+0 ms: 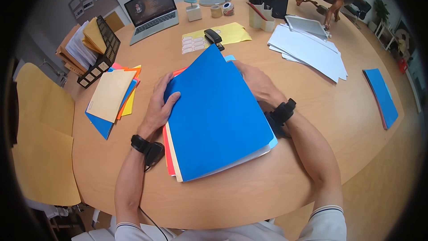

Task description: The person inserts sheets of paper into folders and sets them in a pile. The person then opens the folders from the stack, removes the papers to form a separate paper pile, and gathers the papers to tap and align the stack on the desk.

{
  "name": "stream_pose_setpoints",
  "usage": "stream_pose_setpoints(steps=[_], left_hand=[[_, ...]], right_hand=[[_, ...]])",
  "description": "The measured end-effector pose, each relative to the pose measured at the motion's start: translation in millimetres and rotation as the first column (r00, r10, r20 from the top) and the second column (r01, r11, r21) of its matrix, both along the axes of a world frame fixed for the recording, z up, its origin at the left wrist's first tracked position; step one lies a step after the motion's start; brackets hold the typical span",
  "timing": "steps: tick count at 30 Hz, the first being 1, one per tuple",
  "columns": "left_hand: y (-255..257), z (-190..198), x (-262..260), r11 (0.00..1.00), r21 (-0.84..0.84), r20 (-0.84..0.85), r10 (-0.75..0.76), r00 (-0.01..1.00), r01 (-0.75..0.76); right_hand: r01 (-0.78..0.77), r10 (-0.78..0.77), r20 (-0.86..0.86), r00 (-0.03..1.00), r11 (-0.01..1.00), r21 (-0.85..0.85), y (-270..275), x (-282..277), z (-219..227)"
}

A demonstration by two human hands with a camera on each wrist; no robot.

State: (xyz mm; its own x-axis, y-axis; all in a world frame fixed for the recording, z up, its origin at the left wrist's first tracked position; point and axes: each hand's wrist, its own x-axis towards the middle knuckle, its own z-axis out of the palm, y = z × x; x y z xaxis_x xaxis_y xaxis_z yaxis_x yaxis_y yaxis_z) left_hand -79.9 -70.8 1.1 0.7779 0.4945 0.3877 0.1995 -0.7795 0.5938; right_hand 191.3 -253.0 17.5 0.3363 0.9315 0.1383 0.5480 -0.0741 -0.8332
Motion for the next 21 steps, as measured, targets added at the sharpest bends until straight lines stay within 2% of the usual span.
stream_pose_setpoints(steps=[3,5,11,15,17,21], left_hand=[[-1,4,2,0.999,-0.035,0.018,-0.031,0.999,0.031],[0,5,5,0.98,-0.197,0.075,-0.013,0.997,0.028],[5,9,11,0.971,-0.235,0.09,0.055,0.994,-0.033],[10,6,15,0.957,-0.286,0.124,0.085,0.989,-0.047],[11,5,15,0.949,-0.314,0.206,0.1,0.973,-0.031],[12,2,12,0.934,-0.355,0.25,0.123,0.96,-0.028]], right_hand=[[-0.001,0.003,0.035,0.999,0.998,-0.063,-2,-4,4],[-0.008,0.023,0.158,0.987,0.996,-0.09,-10,-17,19],[0.038,0.018,0.332,0.943,0.986,-0.162,-5,-14,12],[-0.011,0.027,0.274,0.961,0.998,-0.06,-8,-9,3],[0.054,0.032,0.442,0.896,0.982,-0.179,-7,-14,10],[0.09,0.038,0.524,0.851,0.972,-0.216,-2,-13,5]])
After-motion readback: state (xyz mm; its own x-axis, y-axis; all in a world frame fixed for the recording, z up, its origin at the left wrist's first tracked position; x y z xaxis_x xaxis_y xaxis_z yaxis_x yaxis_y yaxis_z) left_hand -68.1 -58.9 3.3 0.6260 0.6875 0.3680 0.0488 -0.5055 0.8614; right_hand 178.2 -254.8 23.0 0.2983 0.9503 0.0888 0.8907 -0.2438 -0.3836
